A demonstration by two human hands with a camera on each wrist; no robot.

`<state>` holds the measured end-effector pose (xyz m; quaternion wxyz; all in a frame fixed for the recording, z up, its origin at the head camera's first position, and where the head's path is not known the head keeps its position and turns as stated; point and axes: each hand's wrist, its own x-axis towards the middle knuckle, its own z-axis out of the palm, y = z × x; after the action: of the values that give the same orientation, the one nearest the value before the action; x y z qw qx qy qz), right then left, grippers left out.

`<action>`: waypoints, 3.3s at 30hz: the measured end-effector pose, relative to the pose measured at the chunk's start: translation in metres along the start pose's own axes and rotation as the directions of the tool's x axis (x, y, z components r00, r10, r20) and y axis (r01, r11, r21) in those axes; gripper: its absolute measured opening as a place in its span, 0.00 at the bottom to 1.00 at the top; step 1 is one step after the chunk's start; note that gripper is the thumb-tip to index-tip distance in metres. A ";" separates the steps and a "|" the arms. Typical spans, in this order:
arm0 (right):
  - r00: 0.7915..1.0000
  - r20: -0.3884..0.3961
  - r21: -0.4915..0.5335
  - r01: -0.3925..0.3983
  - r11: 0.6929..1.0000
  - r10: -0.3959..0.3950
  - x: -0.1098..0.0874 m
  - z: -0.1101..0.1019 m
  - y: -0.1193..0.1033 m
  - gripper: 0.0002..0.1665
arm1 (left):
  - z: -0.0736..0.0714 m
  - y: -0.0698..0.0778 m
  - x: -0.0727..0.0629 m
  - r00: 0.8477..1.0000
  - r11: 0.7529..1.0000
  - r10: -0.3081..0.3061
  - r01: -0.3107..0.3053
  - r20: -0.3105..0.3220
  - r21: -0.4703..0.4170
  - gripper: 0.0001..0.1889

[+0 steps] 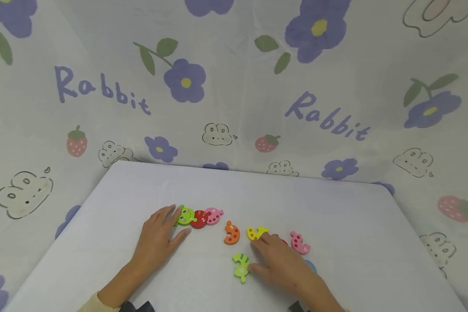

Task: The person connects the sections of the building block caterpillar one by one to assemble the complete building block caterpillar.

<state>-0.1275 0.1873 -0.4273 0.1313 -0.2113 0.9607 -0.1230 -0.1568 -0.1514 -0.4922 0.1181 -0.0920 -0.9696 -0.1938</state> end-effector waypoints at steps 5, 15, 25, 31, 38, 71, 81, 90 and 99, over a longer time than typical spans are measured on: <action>0.999 -0.021 0.009 0.042 0.999 -0.042 0.004 -0.003 -0.002 0.34 | 0.000 0.000 0.000 1.000 1.000 0.025 -0.025 0.009 -0.009 0.38; 0.985 -0.061 -0.057 0.161 0.985 -0.164 0.043 -0.023 -0.024 0.33 | 0.004 0.001 -0.001 0.986 0.985 0.167 -0.167 0.007 -0.036 0.33; 0.985 -0.049 -0.091 0.158 0.983 -0.163 0.097 -0.021 -0.043 0.38 | 0.002 0.001 -0.004 0.949 0.955 0.297 -0.298 0.106 -0.012 0.33; 0.986 -0.012 -0.117 0.164 0.979 -0.167 0.123 -0.015 -0.050 0.39 | 0.000 0.001 -0.003 0.944 0.948 0.317 -0.315 0.096 -0.038 0.32; 0.980 -0.015 -0.146 0.196 0.970 -0.200 0.134 -0.011 -0.052 0.33 | 0.000 0.002 -0.002 0.944 0.948 0.318 -0.315 0.090 -0.039 0.31; 1.000 -0.024 -0.107 -0.021 0.994 0.019 0.113 -0.030 0.001 0.36 | 0.003 0.000 -0.003 0.951 0.953 0.302 -0.300 0.069 -0.043 0.31; 0.998 -0.059 -0.036 0.019 0.999 -0.021 0.084 -0.033 -0.017 0.34 | 0.003 0.000 -0.003 0.950 0.953 0.302 -0.298 0.077 -0.060 0.31; 0.993 0.059 -0.033 0.104 0.994 -0.102 0.079 -0.019 -0.026 0.42 | 0.003 -0.001 -0.003 0.953 0.955 0.292 -0.287 0.078 -0.068 0.31; 0.995 0.038 -0.094 0.099 0.991 -0.096 0.084 -0.008 -0.031 0.42 | 0.003 -0.002 -0.004 0.955 0.957 0.284 -0.279 0.080 -0.075 0.31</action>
<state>-0.1920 0.1251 -0.4277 0.1307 -0.2660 0.9517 -0.0798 -0.1543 -0.1524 -0.4967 0.0978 -0.2414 -0.9443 -0.2011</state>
